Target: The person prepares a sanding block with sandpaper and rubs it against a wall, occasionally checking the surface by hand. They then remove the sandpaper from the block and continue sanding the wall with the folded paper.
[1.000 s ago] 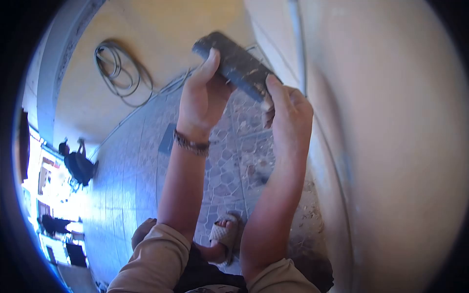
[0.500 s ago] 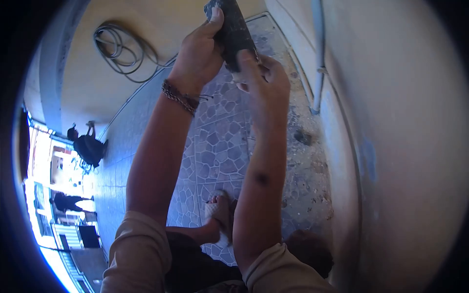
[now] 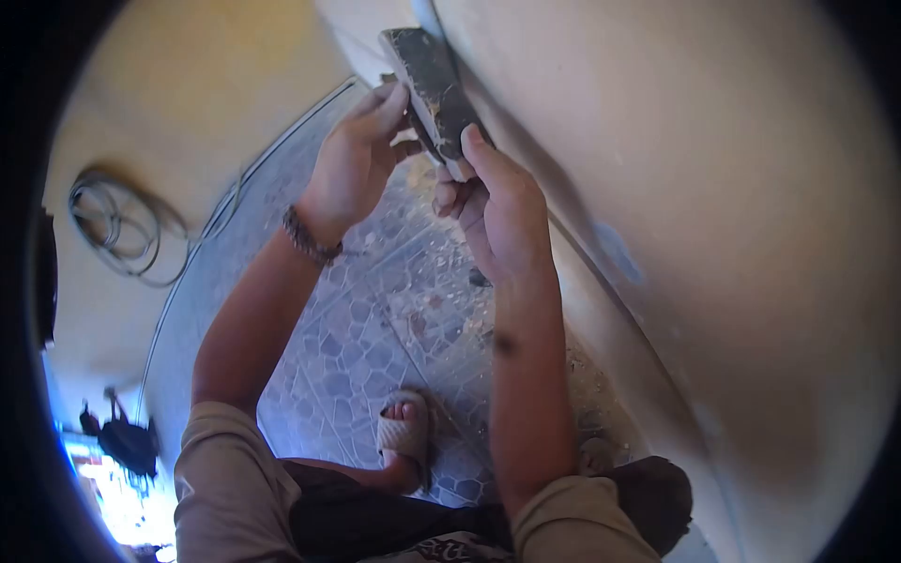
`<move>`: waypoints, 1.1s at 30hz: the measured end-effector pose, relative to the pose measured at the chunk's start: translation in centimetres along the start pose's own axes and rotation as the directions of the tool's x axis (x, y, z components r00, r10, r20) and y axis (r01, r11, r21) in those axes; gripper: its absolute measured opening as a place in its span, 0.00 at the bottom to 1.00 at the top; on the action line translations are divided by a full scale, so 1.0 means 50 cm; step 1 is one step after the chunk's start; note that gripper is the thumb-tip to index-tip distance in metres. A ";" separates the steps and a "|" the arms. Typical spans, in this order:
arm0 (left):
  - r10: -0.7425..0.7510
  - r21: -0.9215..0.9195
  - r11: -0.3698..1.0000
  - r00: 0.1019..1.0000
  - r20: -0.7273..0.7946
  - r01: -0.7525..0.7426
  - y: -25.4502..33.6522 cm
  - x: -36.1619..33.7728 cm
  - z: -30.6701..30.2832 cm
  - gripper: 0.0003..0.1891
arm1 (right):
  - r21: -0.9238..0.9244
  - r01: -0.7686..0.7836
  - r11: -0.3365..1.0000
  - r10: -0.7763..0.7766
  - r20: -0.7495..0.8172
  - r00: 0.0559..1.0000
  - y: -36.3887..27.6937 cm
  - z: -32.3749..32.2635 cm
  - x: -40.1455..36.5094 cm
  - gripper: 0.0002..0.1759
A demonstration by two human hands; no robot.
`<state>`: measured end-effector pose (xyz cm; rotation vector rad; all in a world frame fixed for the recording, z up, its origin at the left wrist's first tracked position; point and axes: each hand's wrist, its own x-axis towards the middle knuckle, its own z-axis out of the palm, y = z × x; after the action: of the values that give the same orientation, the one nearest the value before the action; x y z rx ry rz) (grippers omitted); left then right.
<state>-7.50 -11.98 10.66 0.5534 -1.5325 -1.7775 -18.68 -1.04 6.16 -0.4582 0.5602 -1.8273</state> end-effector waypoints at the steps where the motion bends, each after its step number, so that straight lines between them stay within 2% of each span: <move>1: 0.025 -0.087 0.996 0.997 0.068 -0.019 -0.001 -0.009 0.002 0.13 | 0.051 -0.061 0.997 0.060 0.022 0.998 -0.009 0.005 -0.005 0.18; 2: 0.040 -0.132 0.991 0.994 0.098 -0.027 -0.006 -0.009 -0.006 0.11 | -0.010 -0.051 0.999 0.051 0.033 0.998 -0.005 -0.001 -0.007 0.18; 5: 0.091 -0.124 0.988 0.996 0.024 -0.087 -0.025 0.000 -0.005 0.08 | -0.244 -0.078 0.967 0.049 -0.124 0.991 0.001 -0.012 -0.040 0.17; 6: 0.102 -0.179 0.979 0.994 0.035 -0.094 -0.032 0.005 -0.005 0.11 | -0.290 -0.045 0.956 0.002 -0.147 0.989 0.005 -0.017 -0.050 0.17; 8: 0.205 -0.146 0.970 0.977 0.051 -0.196 -0.053 -0.002 0.000 0.13 | -0.429 -0.045 0.902 -0.081 -0.270 0.959 0.022 -0.023 -0.082 0.14; 9: 0.243 -0.147 0.961 0.970 0.030 -0.236 -0.072 -0.005 -0.022 0.13 | -0.506 -0.082 0.858 -0.108 -0.335 0.936 0.043 -0.024 -0.084 0.12; 10: 0.208 -0.125 0.972 0.975 0.075 -0.198 -0.070 -0.014 -0.033 0.17 | -0.521 -0.133 0.843 -0.104 -0.400 0.910 0.056 -0.029 -0.092 0.14; 13: 0.190 -0.101 0.979 0.973 0.131 -0.178 -0.091 -0.017 -0.049 0.19 | -0.698 0.017 0.716 -0.351 -0.338 0.873 0.091 -0.002 -0.093 0.27; 15: 0.228 -0.042 0.973 0.946 0.229 -0.225 -0.106 -0.018 -0.047 0.19 | -0.805 0.116 0.582 -0.450 -0.200 0.870 0.081 -0.003 -0.096 0.32; 17: 0.250 0.000 0.964 0.910 0.332 -0.265 -0.117 -0.021 -0.037 0.20 | -0.843 0.085 0.530 -0.459 -0.202 0.865 0.063 0.004 -0.109 0.35; 19: 0.258 0.033 0.953 0.864 0.432 -0.301 -0.118 -0.024 -0.020 0.21 | -0.809 -0.063 0.585 -0.395 -0.352 0.848 0.051 0.022 -0.133 0.36; 22: 0.446 -0.219 0.894 0.829 0.337 -0.391 -0.136 -0.019 0.037 0.20 | -0.821 -0.025 0.570 -0.490 -0.365 0.792 0.048 0.020 -0.173 0.36; 25: 0.316 -0.400 0.908 0.827 0.465 -0.122 -0.133 -0.026 0.080 0.27 | -0.815 -0.005 0.579 -0.536 -0.386 0.751 0.031 0.010 -0.241 0.34; 27: 0.309 -0.503 0.863 0.833 0.458 -0.044 -0.113 -0.041 0.126 0.28 | -0.822 0.015 0.569 -0.599 -0.402 0.693 0.028 0.027 -0.265 0.35; 28: 0.309 -0.551 0.835 0.836 0.452 -0.011 -0.104 -0.049 0.146 0.29 | -0.828 0.030 0.560 -0.628 -0.401 0.667 0.024 0.036 -0.276 0.36; 31: 0.431 -0.611 0.787 0.784 0.447 -0.084 -0.101 -0.064 0.183 0.26 | -0.744 0.104 0.660 -0.628 -0.470 0.621 -0.002 0.059 -0.319 0.39; 32: 0.462 -0.540 0.828 0.729 0.506 -0.150 -0.087 -0.072 0.185 0.26 | -0.705 0.190 0.683 -0.677 -0.514 0.526 0.000 0.065 -0.321 0.40; 33: 0.482 -0.464 0.856 0.673 0.561 -0.227 -0.066 -0.081 0.180 0.27 | -0.608 0.342 0.717 -0.675 -0.480 0.561 0.000 0.064 -0.329 0.40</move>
<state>-12.12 -2.82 8.76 -0.6219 -1.5404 -1.9504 -11.81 14.11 8.15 -0.2460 1.5353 -2.4675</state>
